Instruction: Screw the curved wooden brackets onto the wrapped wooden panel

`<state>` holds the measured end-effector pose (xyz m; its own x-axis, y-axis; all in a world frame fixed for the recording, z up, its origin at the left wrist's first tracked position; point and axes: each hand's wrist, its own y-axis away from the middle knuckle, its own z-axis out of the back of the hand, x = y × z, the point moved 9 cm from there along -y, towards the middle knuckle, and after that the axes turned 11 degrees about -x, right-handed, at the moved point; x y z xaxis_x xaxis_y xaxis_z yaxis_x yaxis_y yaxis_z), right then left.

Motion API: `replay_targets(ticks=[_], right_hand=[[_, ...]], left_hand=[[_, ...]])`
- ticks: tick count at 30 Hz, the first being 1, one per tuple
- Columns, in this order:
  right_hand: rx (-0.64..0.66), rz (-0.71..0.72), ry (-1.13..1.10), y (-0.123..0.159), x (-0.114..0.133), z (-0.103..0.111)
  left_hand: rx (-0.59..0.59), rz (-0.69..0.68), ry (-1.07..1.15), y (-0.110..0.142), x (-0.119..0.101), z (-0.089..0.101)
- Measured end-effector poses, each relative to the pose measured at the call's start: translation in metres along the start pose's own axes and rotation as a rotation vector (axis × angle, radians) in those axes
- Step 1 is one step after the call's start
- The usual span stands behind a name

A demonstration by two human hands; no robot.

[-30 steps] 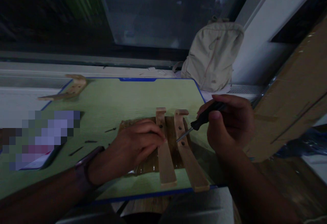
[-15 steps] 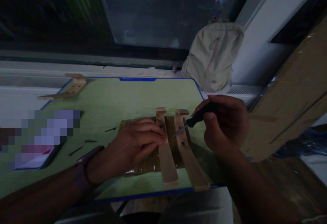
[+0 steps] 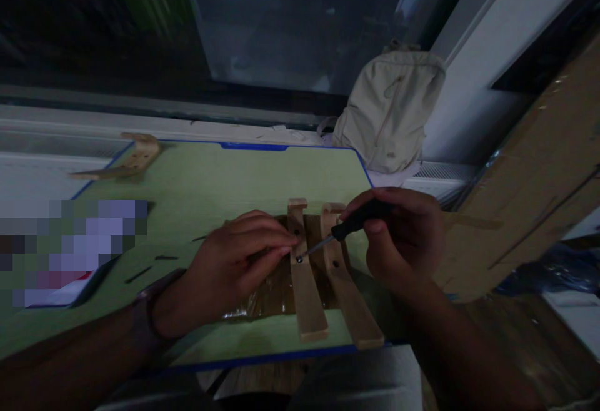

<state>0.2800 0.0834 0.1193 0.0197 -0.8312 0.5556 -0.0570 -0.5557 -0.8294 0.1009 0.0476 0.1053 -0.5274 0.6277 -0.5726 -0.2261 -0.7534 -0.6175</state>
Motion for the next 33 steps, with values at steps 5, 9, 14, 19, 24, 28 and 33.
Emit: replay_targets(ticks=[5, 9, 14, 19, 24, 28, 33], right_hand=[[0.038, 0.000, -0.047, -0.001, 0.003, -0.006], [0.085, 0.012, -0.086, 0.001, 0.002, -0.010], [0.149, 0.081, -0.025, 0.002, 0.004, -0.014], [0.244, 0.195, 0.121, -0.003, 0.023, -0.021], [0.437, 0.272, 0.165, -0.007, 0.044, -0.041], [0.536, 0.204, 0.114, -0.013, 0.048, -0.055], [0.548, 0.143, 0.035, -0.018, 0.041, -0.066]], left_hand=[[-0.006, 0.050, -0.138, 0.000, 0.018, 0.009], [-0.073, 0.100, -0.198, -0.002, 0.042, 0.017], [-0.130, 0.267, -0.133, -0.005, 0.073, 0.018], [-0.185, 0.424, -0.047, -0.002, 0.094, 0.020], [-0.199, 0.589, 0.099, 0.005, 0.111, 0.014], [-0.192, 0.648, 0.128, 0.008, 0.112, 0.011], [-0.257, 0.704, 0.209, 0.022, 0.110, 0.016]])
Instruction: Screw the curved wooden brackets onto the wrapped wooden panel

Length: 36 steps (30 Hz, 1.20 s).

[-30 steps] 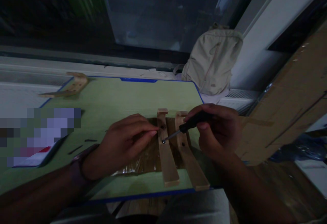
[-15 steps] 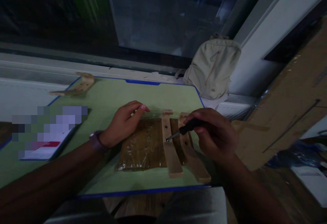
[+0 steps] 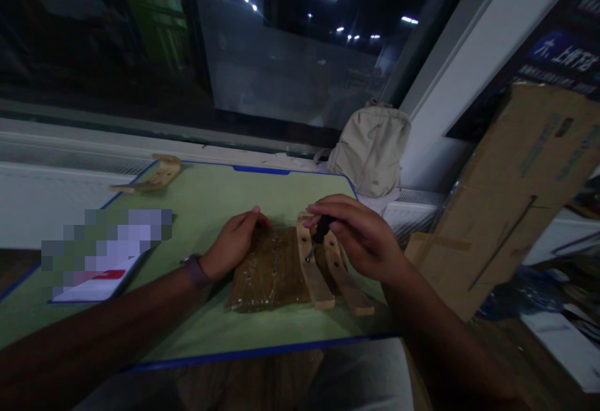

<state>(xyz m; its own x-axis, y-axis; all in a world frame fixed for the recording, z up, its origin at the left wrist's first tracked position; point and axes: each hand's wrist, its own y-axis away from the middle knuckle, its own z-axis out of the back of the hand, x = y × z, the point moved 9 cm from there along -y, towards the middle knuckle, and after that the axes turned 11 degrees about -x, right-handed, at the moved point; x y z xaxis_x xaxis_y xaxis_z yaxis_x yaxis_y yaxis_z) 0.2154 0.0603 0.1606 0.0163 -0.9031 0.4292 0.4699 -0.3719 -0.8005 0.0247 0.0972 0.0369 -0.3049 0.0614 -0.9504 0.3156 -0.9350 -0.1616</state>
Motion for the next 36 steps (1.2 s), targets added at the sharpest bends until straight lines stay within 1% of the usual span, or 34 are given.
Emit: replay_targets(ticks=[2, 4, 6, 7, 9, 10, 11, 12, 14, 15, 17, 19, 20, 22, 23, 25, 28, 30, 32, 36], right_hand=[[-0.060, -0.016, 0.016, 0.000, -0.007, 0.001], [-0.150, -0.024, 0.049, 0.002, -0.013, 0.005], [-0.224, 0.009, 0.103, 0.006, -0.012, 0.008], [-0.225, 0.009, 0.140, 0.008, -0.012, 0.007], [-0.211, 0.028, 0.143, 0.011, -0.007, 0.004], [-0.196, 0.004, 0.124, 0.014, -0.007, 0.003], [-0.186, -0.034, 0.105, 0.016, -0.009, 0.002], [-0.190, -0.069, 0.089, 0.019, -0.010, 0.002], [-0.212, -0.109, 0.040, 0.026, -0.012, 0.002], [-0.240, -0.135, -0.007, 0.030, -0.015, 0.002], [-0.337, -0.196, -0.057, 0.037, -0.022, 0.006], [-0.409, -0.176, -0.037, 0.043, -0.024, 0.008], [-0.427, -0.143, -0.015, 0.044, -0.023, 0.008], [-0.428, -0.093, 0.003, 0.046, -0.021, 0.007], [-0.417, -0.098, -0.002, 0.045, -0.021, 0.007], [-0.377, -0.151, -0.018, 0.043, -0.023, 0.006], [-0.275, -0.241, -0.032, 0.036, -0.023, 0.004], [-0.246, -0.260, -0.051, 0.030, -0.020, 0.005], [-0.250, -0.224, -0.033, 0.023, -0.017, 0.007], [-0.208, -0.075, 0.045, 0.011, -0.016, 0.003]], left_hand=[[-0.035, 0.038, 0.063, 0.006, 0.008, 0.006], [-0.066, 0.034, 0.091, 0.012, 0.015, 0.010], [-0.077, 0.033, 0.103, 0.017, 0.024, 0.011], [-0.099, 0.052, 0.126, 0.018, 0.030, 0.012], [-0.075, 0.077, 0.231, 0.020, 0.040, 0.007], [-0.051, 0.110, 0.266, 0.019, 0.047, 0.004], [-0.037, 0.129, 0.267, 0.018, 0.054, 0.003], [-0.016, 0.115, 0.250, 0.017, 0.057, 0.001], [-0.019, 0.099, 0.196, 0.014, 0.064, 0.004], [0.005, 0.108, 0.167, 0.013, 0.067, 0.003], [0.017, 0.117, 0.141, 0.014, 0.070, 0.005], [0.027, 0.135, 0.137, 0.015, 0.070, 0.005], [0.029, 0.147, 0.140, 0.016, 0.070, 0.004], [0.021, 0.171, 0.151, 0.017, 0.070, 0.003], [0.010, 0.174, 0.156, 0.017, 0.070, 0.003], [-0.006, 0.164, 0.166, 0.017, 0.067, 0.003], [0.003, 0.149, 0.184, 0.016, 0.062, 0.001], [0.007, 0.153, 0.176, 0.016, 0.060, 0.001], [0.003, 0.153, 0.158, 0.016, 0.059, 0.002], [0.007, 0.129, 0.115, 0.017, 0.054, 0.003]])
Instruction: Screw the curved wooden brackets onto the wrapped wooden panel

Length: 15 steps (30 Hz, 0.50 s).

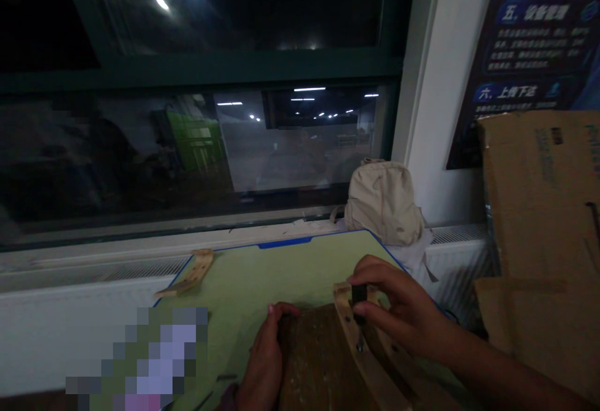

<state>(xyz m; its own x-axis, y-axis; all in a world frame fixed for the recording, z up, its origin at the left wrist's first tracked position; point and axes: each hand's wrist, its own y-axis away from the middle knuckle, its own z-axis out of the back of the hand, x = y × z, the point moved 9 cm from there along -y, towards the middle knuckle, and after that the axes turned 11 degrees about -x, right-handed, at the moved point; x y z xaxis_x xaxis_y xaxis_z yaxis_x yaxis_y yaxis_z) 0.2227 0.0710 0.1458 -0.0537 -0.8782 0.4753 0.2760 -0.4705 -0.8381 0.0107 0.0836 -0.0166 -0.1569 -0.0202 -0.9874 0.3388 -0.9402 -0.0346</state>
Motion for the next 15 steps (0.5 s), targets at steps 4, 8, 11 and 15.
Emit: replay_targets(ticks=[4, 8, 11, 15], right_hand=[[0.050, -0.055, -0.118, 0.004, -0.015, -0.005], [-0.015, -0.233, -0.299, 0.016, -0.028, -0.002], [-0.123, -0.266, -0.337, 0.021, -0.026, 0.005], [-0.220, -0.084, -0.178, 0.015, -0.008, 0.015]], left_hand=[[0.004, -0.016, -0.027, -0.001, 0.000, 0.000], [0.006, -0.011, -0.036, -0.006, 0.003, 0.001], [0.011, 0.011, -0.038, -0.007, 0.006, 0.001], [0.000, 0.014, -0.018, -0.006, 0.007, 0.003]])
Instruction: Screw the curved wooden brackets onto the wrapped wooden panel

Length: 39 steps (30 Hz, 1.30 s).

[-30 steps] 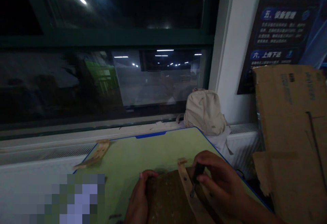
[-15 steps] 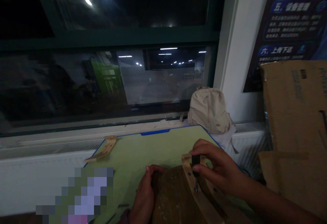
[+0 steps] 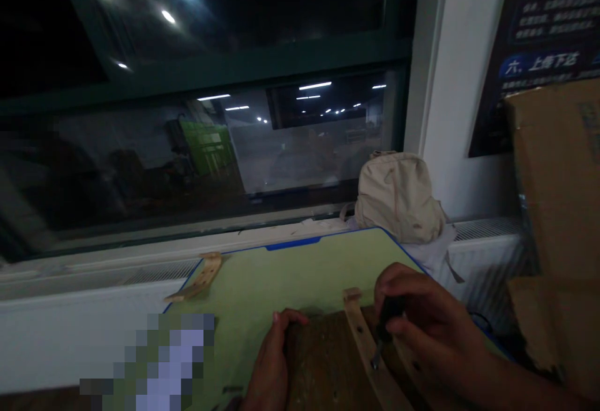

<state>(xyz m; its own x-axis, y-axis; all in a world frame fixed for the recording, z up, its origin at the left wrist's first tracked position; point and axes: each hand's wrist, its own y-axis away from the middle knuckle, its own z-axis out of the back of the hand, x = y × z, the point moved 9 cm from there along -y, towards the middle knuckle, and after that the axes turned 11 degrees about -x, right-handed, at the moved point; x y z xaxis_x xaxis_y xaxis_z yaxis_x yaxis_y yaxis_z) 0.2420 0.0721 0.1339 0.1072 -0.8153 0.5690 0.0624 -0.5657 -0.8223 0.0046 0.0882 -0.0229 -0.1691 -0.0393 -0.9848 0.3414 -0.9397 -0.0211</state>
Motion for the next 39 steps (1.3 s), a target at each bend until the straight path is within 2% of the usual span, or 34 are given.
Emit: replay_targets(ticks=[3, 7, 9, 11, 14, 16, 19, 23, 26, 29, 33, 35, 37, 39], right_hand=[[0.039, 0.046, 0.060, -0.003, 0.005, -0.003], [0.067, -0.168, -0.072, 0.001, -0.011, -0.006], [0.031, -0.200, -0.105, 0.002, -0.013, -0.003], [0.005, -0.112, -0.059, 0.000, -0.006, 0.001], [0.099, 0.045, 0.067, -0.003, 0.008, -0.001], [0.173, 0.059, 0.113, -0.004, 0.009, -0.005], [0.207, 0.006, 0.077, -0.003, 0.005, -0.008], [0.126, -0.075, -0.021, 0.000, -0.005, -0.005], [0.067, 0.005, 0.008, -0.002, -0.002, 0.002], [0.127, 0.074, 0.079, -0.002, 0.001, 0.000], [0.174, -0.071, 0.025, 0.003, -0.009, -0.007], [0.127, -0.137, -0.040, 0.004, -0.013, -0.006], [0.051, -0.113, -0.047, 0.003, -0.013, -0.001], [0.033, -0.072, -0.016, 0.002, -0.012, 0.002]], left_hand=[[0.022, 0.051, 0.041, 0.002, 0.003, -0.002], [0.014, 0.062, 0.068, 0.003, 0.002, -0.001], [0.002, 0.059, 0.060, 0.003, 0.001, 0.000], [-0.004, 0.059, 0.054, 0.002, 0.001, 0.001], [0.006, 0.051, 0.037, 0.002, 0.000, 0.001], [0.004, 0.030, 0.010, 0.003, -0.004, 0.002], [0.010, -0.011, -0.003, 0.007, -0.012, 0.003], [0.067, 0.049, 0.033, 0.013, -0.015, -0.003], [0.046, 0.060, 0.048, 0.012, -0.016, -0.004], [0.036, 0.070, 0.075, 0.010, -0.013, -0.004], [0.037, 0.054, 0.108, 0.007, -0.010, -0.004], [0.044, 0.041, 0.103, 0.008, -0.011, -0.004], [0.049, 0.035, 0.100, 0.010, -0.015, -0.004], [0.047, 0.034, 0.091, 0.012, -0.019, -0.003]])
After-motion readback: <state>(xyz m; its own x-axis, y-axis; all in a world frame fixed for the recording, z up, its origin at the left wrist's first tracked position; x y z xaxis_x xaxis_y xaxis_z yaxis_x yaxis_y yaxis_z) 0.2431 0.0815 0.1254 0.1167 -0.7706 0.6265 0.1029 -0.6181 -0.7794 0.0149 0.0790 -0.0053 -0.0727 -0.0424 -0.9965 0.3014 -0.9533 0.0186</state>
